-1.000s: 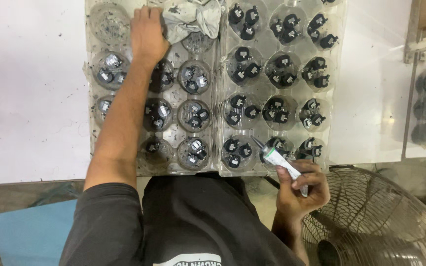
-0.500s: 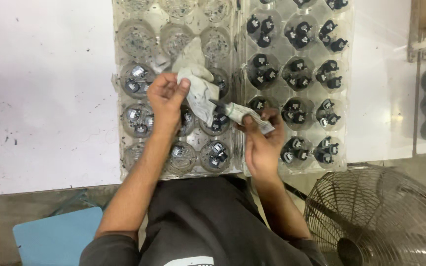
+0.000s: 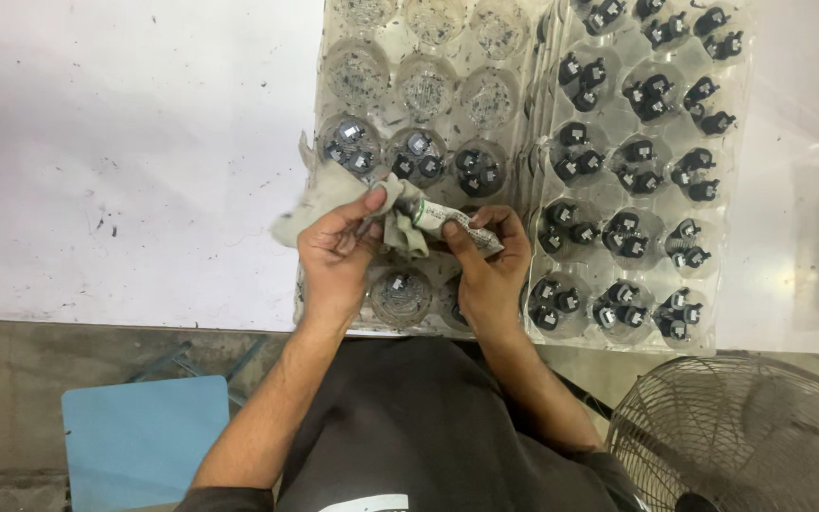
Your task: The person applies adhesive from a tube onto small black rotor-like plastic parts, one at a time, and places the treated parts into clear plastic trays. They occasionally wipe the tube nozzle with a cloth and pick new untreated parts from a pile on the table.
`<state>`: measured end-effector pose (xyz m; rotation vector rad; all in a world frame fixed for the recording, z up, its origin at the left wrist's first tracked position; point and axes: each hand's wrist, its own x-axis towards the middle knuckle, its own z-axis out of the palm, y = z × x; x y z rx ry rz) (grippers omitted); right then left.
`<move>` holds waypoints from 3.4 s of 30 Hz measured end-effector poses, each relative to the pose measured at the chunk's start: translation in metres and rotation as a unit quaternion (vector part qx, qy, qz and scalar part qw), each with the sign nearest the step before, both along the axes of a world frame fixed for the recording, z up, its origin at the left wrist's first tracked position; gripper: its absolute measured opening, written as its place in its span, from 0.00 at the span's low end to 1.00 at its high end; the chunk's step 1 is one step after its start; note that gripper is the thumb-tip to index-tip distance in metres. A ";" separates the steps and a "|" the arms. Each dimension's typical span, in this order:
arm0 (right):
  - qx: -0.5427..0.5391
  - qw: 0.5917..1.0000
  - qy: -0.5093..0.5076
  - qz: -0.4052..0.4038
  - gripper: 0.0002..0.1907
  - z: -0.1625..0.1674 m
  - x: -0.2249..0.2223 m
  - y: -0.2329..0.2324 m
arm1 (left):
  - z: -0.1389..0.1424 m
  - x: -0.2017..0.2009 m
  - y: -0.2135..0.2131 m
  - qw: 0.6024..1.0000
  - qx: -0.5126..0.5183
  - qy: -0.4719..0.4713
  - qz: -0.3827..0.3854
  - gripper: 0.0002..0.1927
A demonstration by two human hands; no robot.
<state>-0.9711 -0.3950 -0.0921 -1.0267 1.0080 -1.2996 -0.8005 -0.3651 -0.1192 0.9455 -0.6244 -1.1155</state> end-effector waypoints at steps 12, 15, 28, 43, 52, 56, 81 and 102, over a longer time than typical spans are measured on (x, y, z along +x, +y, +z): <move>0.193 0.970 -0.101 0.104 0.22 0.022 0.029 0.005 | 0.008 0.046 0.010 0.986 -0.149 -0.069 -0.039 0.13; 0.211 0.966 -0.104 0.108 0.23 0.021 0.034 0.008 | 0.007 0.047 0.011 0.995 -0.068 -0.032 -0.059 0.13; 0.084 0.993 -0.037 0.077 0.12 0.027 0.022 0.021 | 0.065 0.058 0.015 0.960 -0.099 -0.258 0.053 0.07; 0.125 0.982 0.073 0.120 0.10 0.018 0.019 -0.009 | 0.107 0.039 0.015 0.838 -0.276 -0.467 0.049 0.13; 0.068 0.976 -0.027 0.206 0.15 0.039 -0.001 0.022 | 0.081 0.077 0.014 0.985 -0.093 -0.141 -0.013 0.15; 0.158 0.966 -0.006 0.207 0.18 0.046 -0.001 0.023 | 0.085 0.068 0.026 0.976 -0.091 -0.195 -0.013 0.15; 0.099 0.968 -0.059 0.222 0.23 -0.009 -0.047 0.012 | 0.084 -0.018 0.025 0.956 -0.098 -0.276 0.006 0.08; -0.602 0.662 0.435 0.107 0.08 0.113 -0.174 0.016 | 0.087 -0.089 0.000 0.989 0.012 0.141 -0.042 0.08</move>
